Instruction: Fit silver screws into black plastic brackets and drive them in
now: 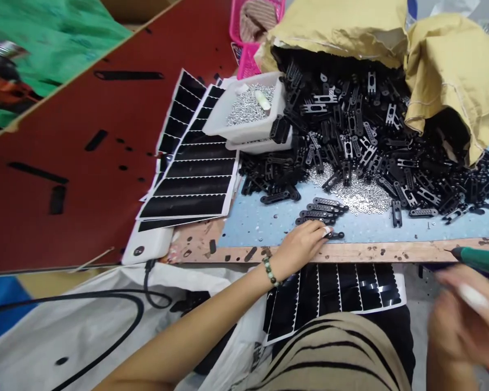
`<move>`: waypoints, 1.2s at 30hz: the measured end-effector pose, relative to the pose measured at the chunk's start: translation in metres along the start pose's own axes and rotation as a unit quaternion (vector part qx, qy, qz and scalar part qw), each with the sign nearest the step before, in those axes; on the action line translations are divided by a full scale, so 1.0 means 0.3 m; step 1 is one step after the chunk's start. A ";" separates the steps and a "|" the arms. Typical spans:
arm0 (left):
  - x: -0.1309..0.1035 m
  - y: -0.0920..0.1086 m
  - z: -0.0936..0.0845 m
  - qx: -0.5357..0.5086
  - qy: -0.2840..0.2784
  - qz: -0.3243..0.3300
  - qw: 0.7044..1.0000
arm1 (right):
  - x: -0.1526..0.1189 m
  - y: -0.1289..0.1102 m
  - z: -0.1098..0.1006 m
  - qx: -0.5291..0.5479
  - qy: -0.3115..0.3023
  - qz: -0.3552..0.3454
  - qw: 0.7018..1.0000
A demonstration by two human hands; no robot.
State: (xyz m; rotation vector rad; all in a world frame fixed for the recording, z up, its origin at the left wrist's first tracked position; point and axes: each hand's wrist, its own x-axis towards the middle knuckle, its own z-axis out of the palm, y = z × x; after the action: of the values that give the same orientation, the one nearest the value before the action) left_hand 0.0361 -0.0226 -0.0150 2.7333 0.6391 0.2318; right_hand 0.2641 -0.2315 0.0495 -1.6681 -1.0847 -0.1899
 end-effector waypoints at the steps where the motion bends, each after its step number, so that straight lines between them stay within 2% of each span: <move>1: 0.003 0.002 0.002 0.020 0.001 0.007 1.000 | -0.010 -0.013 0.052 -0.002 -0.006 -0.010 1.000; 4: 0.007 0.002 0.005 0.062 0.003 0.028 0.998 | -0.031 -0.032 0.253 0.024 -0.189 -0.039 0.981; 6: 0.006 0.000 0.005 0.072 0.003 0.034 0.997 | -0.051 -0.024 0.378 0.038 -0.273 -0.053 0.960; 8: 0.002 -0.002 0.005 0.066 0.006 0.032 0.997 | -0.079 -0.005 0.466 0.042 -0.331 -0.075 0.940; 10: -0.006 -0.002 0.006 0.053 0.016 0.025 0.998 | -0.109 0.017 0.513 0.045 -0.352 -0.089 0.931; 18: -0.021 -0.007 0.003 0.001 0.069 0.014 0.998 | -0.136 0.044 0.533 0.039 -0.331 -0.071 0.940; 24: -0.010 -0.003 -0.003 0.008 0.052 0.035 0.998 | -0.139 0.034 0.519 0.006 -0.304 -0.102 0.947; 29: -0.017 -0.016 0.003 -0.012 0.062 0.034 0.997 | -0.137 0.033 0.520 -0.005 -0.304 -0.133 0.943; 36: -0.025 -0.006 -0.006 -0.006 0.063 0.018 0.998 | -0.136 0.034 0.516 0.037 -0.326 -0.104 0.939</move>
State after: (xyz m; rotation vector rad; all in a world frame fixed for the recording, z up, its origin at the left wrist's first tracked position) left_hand 0.0284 -0.0240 -0.0144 2.7373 0.6212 0.4185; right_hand 0.1891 -0.1253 -0.0445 -1.5807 -1.7405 0.2923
